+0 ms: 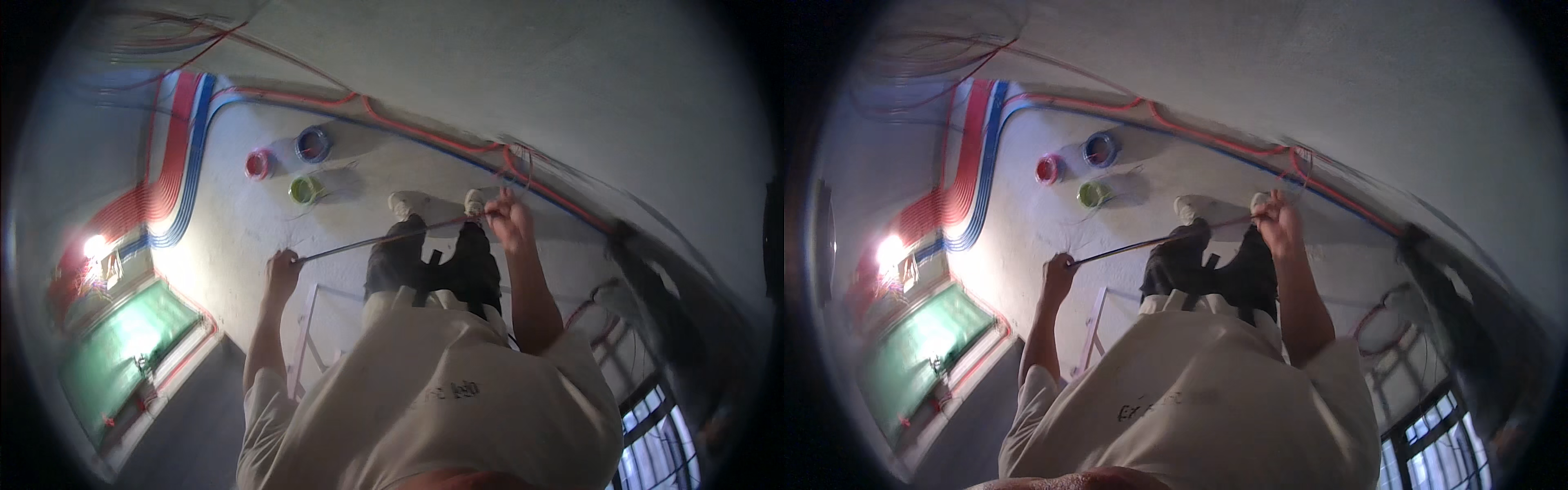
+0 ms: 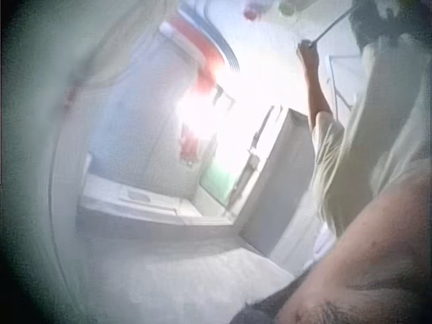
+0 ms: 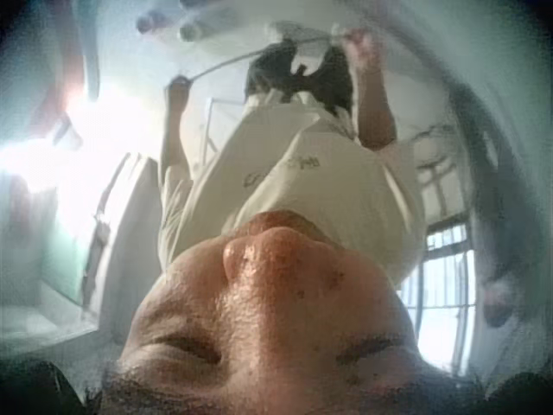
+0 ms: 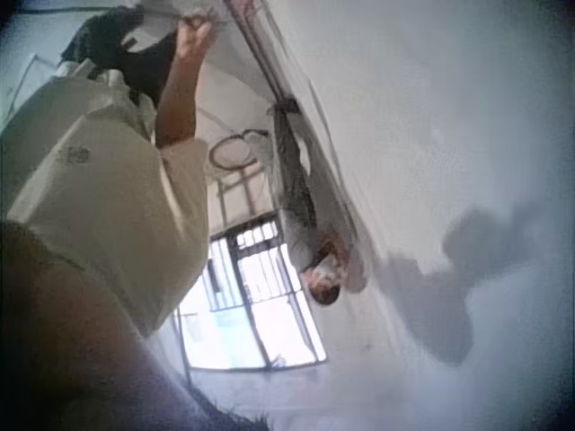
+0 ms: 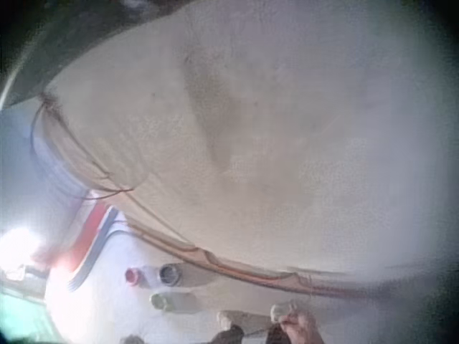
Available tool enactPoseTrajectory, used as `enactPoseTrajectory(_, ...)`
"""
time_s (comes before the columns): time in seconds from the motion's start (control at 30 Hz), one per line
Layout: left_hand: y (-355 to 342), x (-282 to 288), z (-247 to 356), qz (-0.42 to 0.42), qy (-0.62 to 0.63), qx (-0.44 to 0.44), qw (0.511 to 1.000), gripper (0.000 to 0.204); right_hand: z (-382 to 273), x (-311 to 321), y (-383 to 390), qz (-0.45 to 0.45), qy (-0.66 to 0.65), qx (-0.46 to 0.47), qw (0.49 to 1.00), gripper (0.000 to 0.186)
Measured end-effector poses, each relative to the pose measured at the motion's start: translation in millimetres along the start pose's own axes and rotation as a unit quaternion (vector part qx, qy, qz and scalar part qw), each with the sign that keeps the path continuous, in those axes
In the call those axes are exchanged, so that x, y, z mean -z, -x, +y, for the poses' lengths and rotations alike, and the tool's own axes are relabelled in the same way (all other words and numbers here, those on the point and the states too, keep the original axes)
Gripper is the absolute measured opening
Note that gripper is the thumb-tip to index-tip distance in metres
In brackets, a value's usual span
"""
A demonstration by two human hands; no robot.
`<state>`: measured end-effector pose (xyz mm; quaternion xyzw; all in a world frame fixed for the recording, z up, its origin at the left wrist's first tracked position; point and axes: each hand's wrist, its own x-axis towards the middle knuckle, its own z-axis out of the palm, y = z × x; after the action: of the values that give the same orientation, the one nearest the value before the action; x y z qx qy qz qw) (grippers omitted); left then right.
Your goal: The person pulls electrical wires through red conduit pipes mounted on a concrete wall, strips wire ends with a blue tool, and organizes the wires into a junction box. Another person works nearby on similar wiring tasks.
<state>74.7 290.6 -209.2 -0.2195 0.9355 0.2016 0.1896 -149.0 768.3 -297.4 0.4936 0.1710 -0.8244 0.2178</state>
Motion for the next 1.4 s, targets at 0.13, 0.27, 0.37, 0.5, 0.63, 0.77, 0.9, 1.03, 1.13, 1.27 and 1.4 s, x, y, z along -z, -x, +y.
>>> enactPoseTrajectory(0.13, 23, 22, 110, -0.020, -0.024, -0.137, 0.990, 0.023, -7, 29, -59, -0.142, -0.069, 0.030, 0.987, 0.012)
enactPoseTrajectory(0.27, 41, 53, 185, -0.038, 0.024, -0.196, 0.980, 0.011, 60, -78, 104, -0.161, -0.041, -0.032, 0.986, 0.015)
enactPoseTrajectory(0.37, 59, 79, 229, -0.057, 0.043, -0.227, 0.971, 0.008, 57, -63, 129, -0.176, -0.096, -0.079, 0.977, 0.005)
enactPoseTrajectory(0.5, 49, 63, 230, -0.103, 0.007, -0.123, 0.987, 0.007, -15, 53, -12, -0.234, -0.118, -0.060, 0.963, 0.013)
enactPoseTrajectory(0.63, 37, 38, 265, -0.152, -0.027, -0.161, 0.975, 0.014, -67, 62, -67, -0.150, 0.035, 0.074, 0.985, 0.009)
enactPoseTrajectory(0.77, 69, 58, 317, -0.085, 0.049, -0.206, 0.974, 0.013, -12, -48, 110, -0.182, -0.019, -0.095, 0.978, 0.022)
enactPoseTrajectory(0.9, 64, 53, 282, -0.057, -0.036, -0.182, 0.981, 0.011, -51, -32, 111, -0.188, -0.065, -0.123, 0.972, 0.016)
enactPoseTrajectory(1.03, 30, 56, 156, -0.010, -0.161, 0.067, 0.985, 0.010, -156, 37, -38, -0.096, -0.064, -0.018, 0.993, 0.021)
enactPoseTrajectory(1.13, 36, 65, 155, 0.079, -0.117, -0.048, 0.989, 0.008, -131, 95, -139, -0.009, -0.014, -0.030, 0.999, 0.012)
enactPoseTrajectory(1.27, 62, 93, 233, 0.173, -0.009, -0.105, 0.979, 0.009, -65, 22, -5, -0.214, 0.038, -0.141, 0.966, 0.014)
enactPoseTrajectory(1.4, 94, 138, 283, 0.194, 0.006, -0.161, 0.968, 0.020, -66, -60, 125, -0.153, 0.008, -0.156, 0.976, 0.013)
